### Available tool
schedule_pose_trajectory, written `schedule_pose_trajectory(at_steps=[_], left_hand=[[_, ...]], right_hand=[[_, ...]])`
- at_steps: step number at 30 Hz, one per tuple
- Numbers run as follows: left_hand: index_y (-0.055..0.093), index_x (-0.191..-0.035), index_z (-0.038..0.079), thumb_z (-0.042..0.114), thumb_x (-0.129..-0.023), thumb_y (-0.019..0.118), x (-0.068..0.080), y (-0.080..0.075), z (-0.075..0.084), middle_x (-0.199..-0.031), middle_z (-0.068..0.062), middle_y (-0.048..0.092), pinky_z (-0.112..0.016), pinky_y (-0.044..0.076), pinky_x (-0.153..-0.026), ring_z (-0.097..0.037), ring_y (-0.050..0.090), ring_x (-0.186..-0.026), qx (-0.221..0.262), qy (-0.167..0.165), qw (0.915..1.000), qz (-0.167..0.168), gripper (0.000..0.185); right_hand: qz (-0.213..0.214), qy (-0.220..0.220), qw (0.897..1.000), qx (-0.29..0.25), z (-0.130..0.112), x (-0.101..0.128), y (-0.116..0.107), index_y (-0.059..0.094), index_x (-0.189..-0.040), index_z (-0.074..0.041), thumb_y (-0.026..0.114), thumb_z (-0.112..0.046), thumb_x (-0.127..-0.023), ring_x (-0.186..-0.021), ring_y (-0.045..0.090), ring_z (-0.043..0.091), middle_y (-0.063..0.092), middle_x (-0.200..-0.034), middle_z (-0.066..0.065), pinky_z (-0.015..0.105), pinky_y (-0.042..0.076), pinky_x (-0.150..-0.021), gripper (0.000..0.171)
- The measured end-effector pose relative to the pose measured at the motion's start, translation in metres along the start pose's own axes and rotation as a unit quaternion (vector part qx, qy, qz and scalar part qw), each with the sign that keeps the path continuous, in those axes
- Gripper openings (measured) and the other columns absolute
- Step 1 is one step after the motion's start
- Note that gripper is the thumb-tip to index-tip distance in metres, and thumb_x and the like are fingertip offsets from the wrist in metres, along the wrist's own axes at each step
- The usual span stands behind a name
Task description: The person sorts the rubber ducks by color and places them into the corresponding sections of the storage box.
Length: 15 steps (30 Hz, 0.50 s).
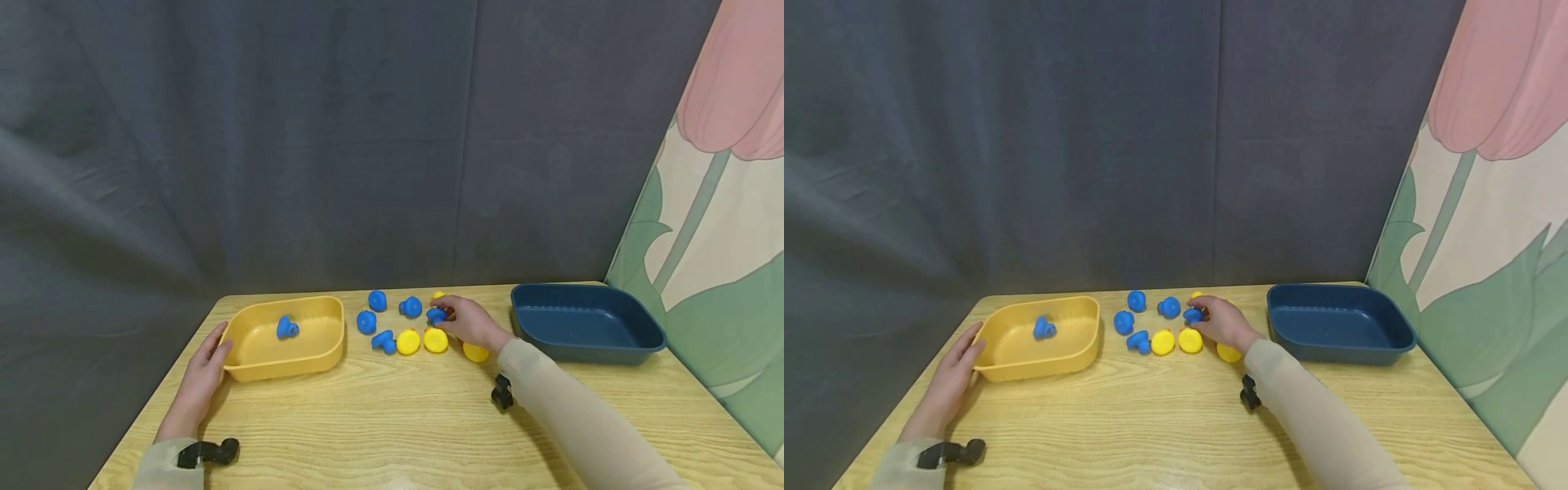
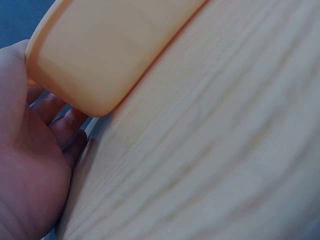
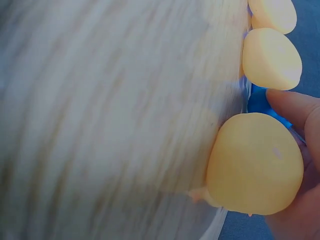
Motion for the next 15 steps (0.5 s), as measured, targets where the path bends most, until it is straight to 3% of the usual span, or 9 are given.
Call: schedule_pose_trajectory(at_steps=[8, 15], left_hand=[[0.009, -0.18, 0.022, 0.039, -0.121, 0.043, 0.001, 0.0, 0.001, -0.185, -0.009, 0.005, -0.054, 0.013, -0.135, -0.034, 0.006, -0.169, -0.002, -0.001, 1.0, 0.003, 0.07], [0.008, -0.18, 0.023, 0.039, -0.121, 0.043, 0.001, 0.0, 0.001, -0.185, -0.008, 0.005, -0.053, 0.013, -0.136, -0.033, 0.005, -0.17, 0.0, -0.005, 1.0, 0.002, 0.07]], right_hand=[[0.04, -0.001, 0.999, -0.011, -0.004, 0.004, -0.014, 0.068, -0.15, -0.01, 0.08, -0.02, -0.104, -0.112, 0.064, 0.03, 0.071, -0.132, 0.01, 0.051, 0.057, -0.106, 0.048], [0.071, -0.023, 0.997, -0.002, -0.021, 0.006, -0.024, 0.069, -0.149, -0.012, 0.081, -0.028, -0.104, -0.111, 0.065, 0.029, 0.072, -0.128, 0.008, 0.049, 0.058, -0.103, 0.049]])
Point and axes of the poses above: each hand's wrist, its own x-axis away from the middle knuckle, its own y-axis out of the palm, z = x × y, the point moved 10 cm from there along -x, towards the middle knuckle
